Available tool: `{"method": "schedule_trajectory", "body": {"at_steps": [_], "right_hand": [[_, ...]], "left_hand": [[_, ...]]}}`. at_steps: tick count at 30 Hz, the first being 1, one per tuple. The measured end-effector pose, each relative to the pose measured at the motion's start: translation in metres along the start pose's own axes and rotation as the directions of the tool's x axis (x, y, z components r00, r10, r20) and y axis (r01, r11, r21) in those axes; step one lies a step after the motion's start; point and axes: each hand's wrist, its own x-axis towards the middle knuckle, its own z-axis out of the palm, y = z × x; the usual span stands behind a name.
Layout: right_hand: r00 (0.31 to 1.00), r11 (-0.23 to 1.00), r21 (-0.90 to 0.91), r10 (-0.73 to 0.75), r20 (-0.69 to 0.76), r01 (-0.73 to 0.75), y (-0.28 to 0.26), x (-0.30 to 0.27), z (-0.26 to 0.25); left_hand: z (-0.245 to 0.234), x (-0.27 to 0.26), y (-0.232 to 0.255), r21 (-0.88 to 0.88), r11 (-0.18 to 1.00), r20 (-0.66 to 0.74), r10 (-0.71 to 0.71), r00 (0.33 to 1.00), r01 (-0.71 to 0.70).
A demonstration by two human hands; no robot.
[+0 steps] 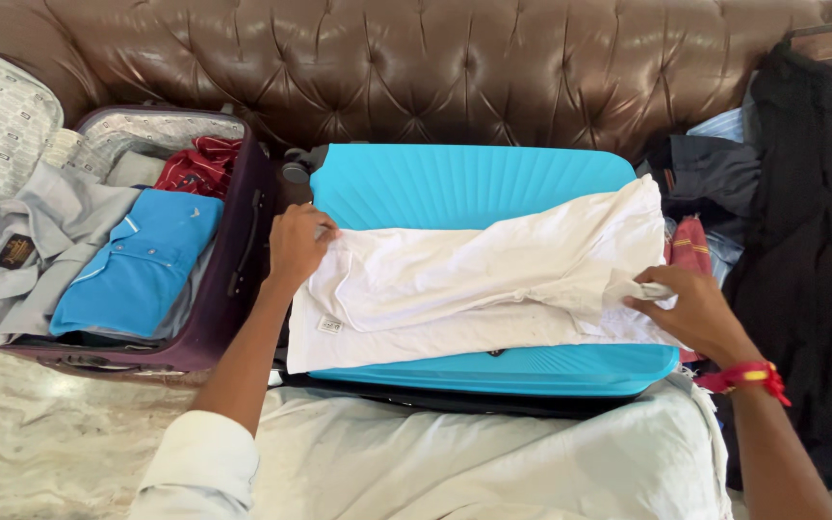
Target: The person folds a grey long-sleeved shirt and a white t-shirt on top of a blue suitcase, then places them into a purple suitcase.
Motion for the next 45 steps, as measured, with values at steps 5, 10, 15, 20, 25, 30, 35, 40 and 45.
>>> {"method": "schedule_trajectory", "body": {"at_steps": [5,10,15,20,25,30,35,40,45], "right_hand": [[0.994,0.995,0.045,-0.087,-0.065,0.090,0.003,-0.012,-0.022],[0.992,0.994,-0.005,0.107,-0.072,-0.107,-0.008,-0.013,-0.025],[0.996,0.990,0.121,-0.078,0.052,0.071,-0.029,0.000,-0.027],[0.971,0.951,0.240,-0.223,0.089,0.196,-0.028,0.026,-0.023],[0.976,0.875,0.482,0.061,-0.207,0.048,-0.016,0.075,0.006],[0.955,0.940,0.336,0.147,-0.257,-0.055,0.032,0.109,0.046],[0.952,0.932,0.342,0.204,-0.228,-0.117,0.059,0.098,0.067],[0.952,0.954,0.299,0.122,-0.281,-0.033,0.038,0.087,0.064],[0.889,0.994,0.084,0.106,-0.446,-0.076,0.024,0.077,0.040]], "left_hand": [[0.005,0.005,-0.018,-0.397,0.902,-0.193,-0.265,0.945,0.172],[0.014,-0.009,-0.023,-0.351,0.881,-0.361,-0.440,0.823,0.317],[0.000,-0.026,0.006,-0.139,0.988,-0.502,-0.015,0.864,-0.064],[0.012,-0.061,0.079,-0.332,0.901,-0.215,0.215,0.953,-0.279],[0.044,-0.087,0.182,-0.531,0.809,-0.046,0.268,0.962,-0.251],[0.071,-0.071,0.249,-0.551,0.825,-0.088,0.094,0.992,-0.127],[0.099,-0.035,0.268,-0.410,0.912,-0.021,0.002,1.000,-0.010],[0.133,-0.011,0.269,-0.376,0.923,0.059,-0.072,0.996,0.089],[0.123,-0.024,0.260,-0.355,0.923,0.129,-0.112,0.985,0.152]]}}
